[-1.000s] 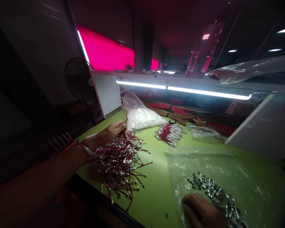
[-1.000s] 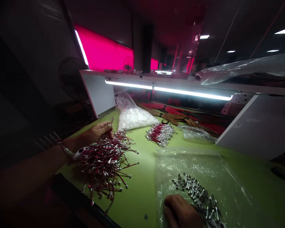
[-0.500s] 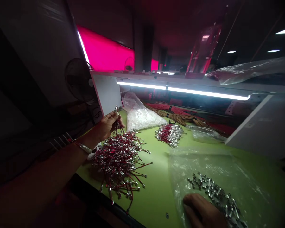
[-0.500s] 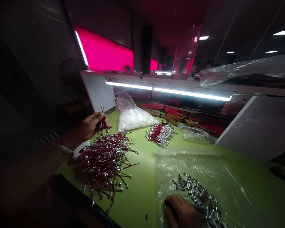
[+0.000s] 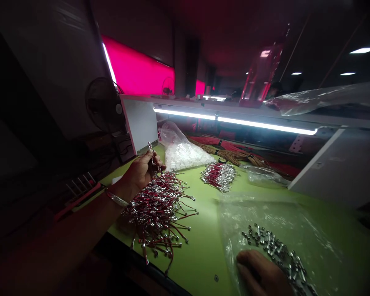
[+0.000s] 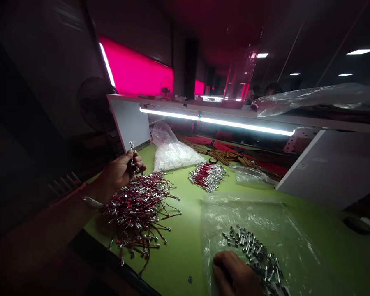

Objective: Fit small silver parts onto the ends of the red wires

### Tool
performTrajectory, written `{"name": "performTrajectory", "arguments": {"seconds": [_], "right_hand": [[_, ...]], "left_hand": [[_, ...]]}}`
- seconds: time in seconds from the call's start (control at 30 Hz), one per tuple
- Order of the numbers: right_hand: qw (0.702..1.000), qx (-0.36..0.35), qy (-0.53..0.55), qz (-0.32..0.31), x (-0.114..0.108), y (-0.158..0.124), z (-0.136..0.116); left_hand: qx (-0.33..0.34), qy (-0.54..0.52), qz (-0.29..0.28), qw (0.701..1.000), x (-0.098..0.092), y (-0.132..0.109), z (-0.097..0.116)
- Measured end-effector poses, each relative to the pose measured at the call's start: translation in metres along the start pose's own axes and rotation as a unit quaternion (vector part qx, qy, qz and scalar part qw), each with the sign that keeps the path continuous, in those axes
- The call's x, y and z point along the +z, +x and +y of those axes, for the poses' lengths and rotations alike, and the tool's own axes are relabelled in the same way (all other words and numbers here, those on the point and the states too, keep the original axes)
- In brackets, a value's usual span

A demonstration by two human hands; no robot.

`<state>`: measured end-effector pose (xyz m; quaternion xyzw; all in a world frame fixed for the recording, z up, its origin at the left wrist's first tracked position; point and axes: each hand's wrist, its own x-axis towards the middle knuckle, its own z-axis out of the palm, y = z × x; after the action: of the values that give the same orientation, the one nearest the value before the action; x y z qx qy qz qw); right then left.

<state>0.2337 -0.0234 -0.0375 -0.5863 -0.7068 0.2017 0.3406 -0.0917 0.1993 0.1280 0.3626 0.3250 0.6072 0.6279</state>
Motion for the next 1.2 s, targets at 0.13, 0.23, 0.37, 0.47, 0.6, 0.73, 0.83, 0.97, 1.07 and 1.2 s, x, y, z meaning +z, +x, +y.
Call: {"name": "performTrajectory", "arguments": {"seconds": [0.13,0.23,0.37,0.47,0.6,0.73,0.83,0.97,1.07,1.2], "right_hand": [[0.995,0.074,0.054,0.036,-0.009,0.001,-0.012],[0.989,0.115,0.088,0.023,-0.023,0.002,-0.03],[0.992,0.093,0.083,-0.027,-0.047,0.003,-0.063],[0.992,0.07,0.084,-0.062,-0.056,0.003,-0.09],[0.985,0.083,0.133,-0.071,-0.046,0.008,-0.119],[0.993,0.033,0.097,-0.055,-0.027,0.014,-0.127],[0.999,-0.013,0.037,-0.021,-0.022,0.016,-0.124],[0.998,0.018,0.049,0.023,-0.023,0.01,-0.119],[0.996,0.039,0.069,0.03,-0.023,0.005,-0.12],[0.997,0.009,0.074,0.019,-0.021,0.003,-0.125]], "left_hand": [[-0.026,-0.033,0.022,0.999,0.01,-0.016,-0.015],[-0.05,-0.052,0.021,0.997,0.018,-0.033,-0.028],[-0.091,-0.065,0.014,0.994,0.027,-0.055,-0.048],[-0.125,-0.068,-0.004,0.99,0.036,-0.074,-0.065],[-0.169,-0.077,-0.035,0.982,0.052,-0.097,-0.085],[-0.202,-0.083,-0.049,0.975,0.063,-0.115,-0.099],[-0.203,-0.087,-0.045,0.974,0.061,-0.123,-0.106],[-0.189,-0.091,-0.027,0.977,0.051,-0.13,-0.113],[-0.175,-0.087,-0.025,0.98,0.049,-0.136,-0.119],[-0.171,-0.075,-0.071,0.98,0.057,-0.148,-0.13]]}}
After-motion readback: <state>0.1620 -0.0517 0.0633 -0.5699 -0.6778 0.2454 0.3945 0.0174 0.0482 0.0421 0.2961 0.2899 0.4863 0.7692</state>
